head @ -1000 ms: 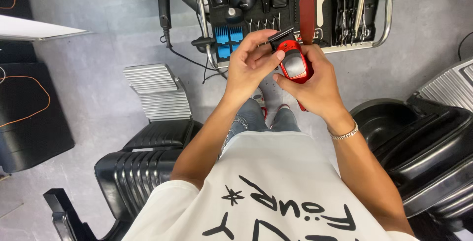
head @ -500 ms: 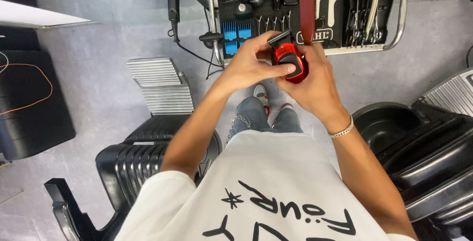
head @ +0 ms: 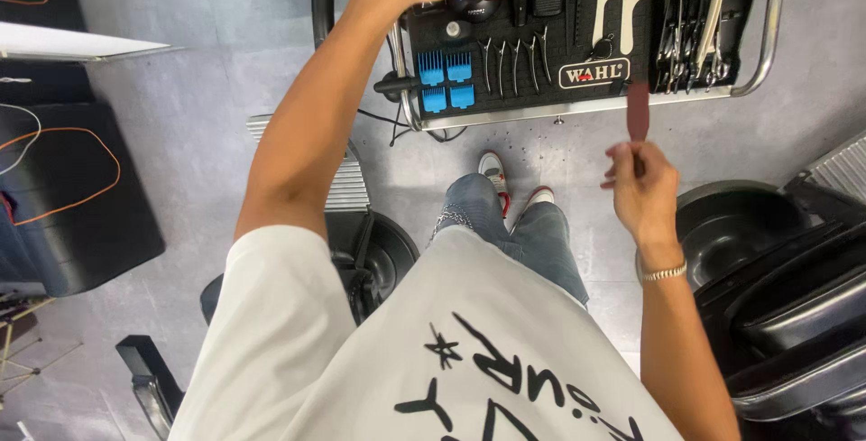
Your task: The person cleans two hair clippers using a small brush and a red cleaning card. They remove the blade guards, brush the blades, and scrape the surfaces with the card. The person then uses a screwdriver to adjust the blade screws before returning the tools to the cart.
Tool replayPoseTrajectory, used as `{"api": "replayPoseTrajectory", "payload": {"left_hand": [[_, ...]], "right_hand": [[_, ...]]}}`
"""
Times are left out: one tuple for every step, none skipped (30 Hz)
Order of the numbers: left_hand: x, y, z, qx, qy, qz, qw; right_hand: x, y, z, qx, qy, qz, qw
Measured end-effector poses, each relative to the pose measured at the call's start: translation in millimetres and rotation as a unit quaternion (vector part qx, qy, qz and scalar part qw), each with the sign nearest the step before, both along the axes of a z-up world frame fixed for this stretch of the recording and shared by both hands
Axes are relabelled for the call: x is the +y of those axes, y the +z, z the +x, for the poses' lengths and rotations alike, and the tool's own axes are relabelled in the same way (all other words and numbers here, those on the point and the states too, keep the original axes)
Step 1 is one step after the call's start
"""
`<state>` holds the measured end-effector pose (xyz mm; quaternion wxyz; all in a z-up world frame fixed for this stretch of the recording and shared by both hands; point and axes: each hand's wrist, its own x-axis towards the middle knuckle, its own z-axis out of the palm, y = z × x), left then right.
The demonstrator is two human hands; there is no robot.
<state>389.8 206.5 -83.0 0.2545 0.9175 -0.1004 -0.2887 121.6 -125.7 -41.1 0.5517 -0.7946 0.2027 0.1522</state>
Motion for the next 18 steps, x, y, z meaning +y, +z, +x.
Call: {"api": "replayPoseTrajectory", "payload": {"left_hand": [[2, -13, 10, -0.025, -0.015, -0.012, 1.000], [3, -27, 16, -0.050, -0.030, -0.026, 0.998], [5, -39, 19, -0.074, -0.045, -0.039, 0.995], [7, -50, 22, -0.075, -0.045, -0.035, 0.996], [10, -60, 25, -0.076, -0.044, -0.032, 0.996], [12, -69, 26, -0.077, -0.043, -0.028, 0.996], [13, -77, 25, -0.075, -0.051, -0.021, 0.996], [15, -83, 27, -0.076, -0.057, -0.014, 0.995], [16, -88, 30, -0.076, -0.064, -0.006, 0.995], [16, -93, 30, -0.057, -0.055, 0.004, 0.997], [17, -98, 29, -0.038, -0.047, 0.015, 0.998], [16, -103, 28, -0.020, -0.039, 0.025, 0.999], [15, -107, 27, -0.072, -0.055, -0.002, 0.996], [15, -110, 26, -0.125, -0.070, -0.029, 0.989], [14, -114, 26, -0.177, -0.084, -0.057, 0.979], [15, -117, 25, -0.134, -0.066, -0.038, 0.988], [15, -119, 23, -0.090, -0.048, -0.018, 0.995], [14, -121, 24, -0.048, -0.029, 0.000, 0.998]], "right_hand": [[-3, -8, -10, 0.003, -0.008, 0.009, 1.000], [-6, -14, -20, 0.006, -0.016, 0.017, 1.000], [-8, -20, -29, 0.009, -0.025, 0.025, 0.999], [-9, -24, -37, 0.034, -0.041, 0.016, 0.998], [-10, -27, -44, 0.060, -0.056, 0.007, 0.997], [-11, -29, -51, 0.086, -0.072, -0.002, 0.994], [-11, -29, -56, 0.099, -0.081, -0.004, 0.992], [-11, -31, -57, 0.111, -0.090, -0.006, 0.990], [-10, -32, -56, 0.122, -0.098, -0.007, 0.988], [-9, -32, -56, 0.120, -0.099, -0.009, 0.988], [-8, -32, -55, 0.118, -0.099, -0.010, 0.988], [-7, -31, -54, 0.115, -0.100, -0.012, 0.988], [-6, -31, -53, 0.113, -0.100, -0.011, 0.989], [-5, -30, -50, 0.110, -0.099, -0.010, 0.989], [-4, -30, -47, 0.107, -0.098, -0.008, 0.989], [-3, -29, -45, 0.110, -0.097, -0.011, 0.989], [-1, -28, -44, 0.114, -0.097, -0.013, 0.989], [-1, -28, -42, 0.115, -0.096, -0.016, 0.989]]}}
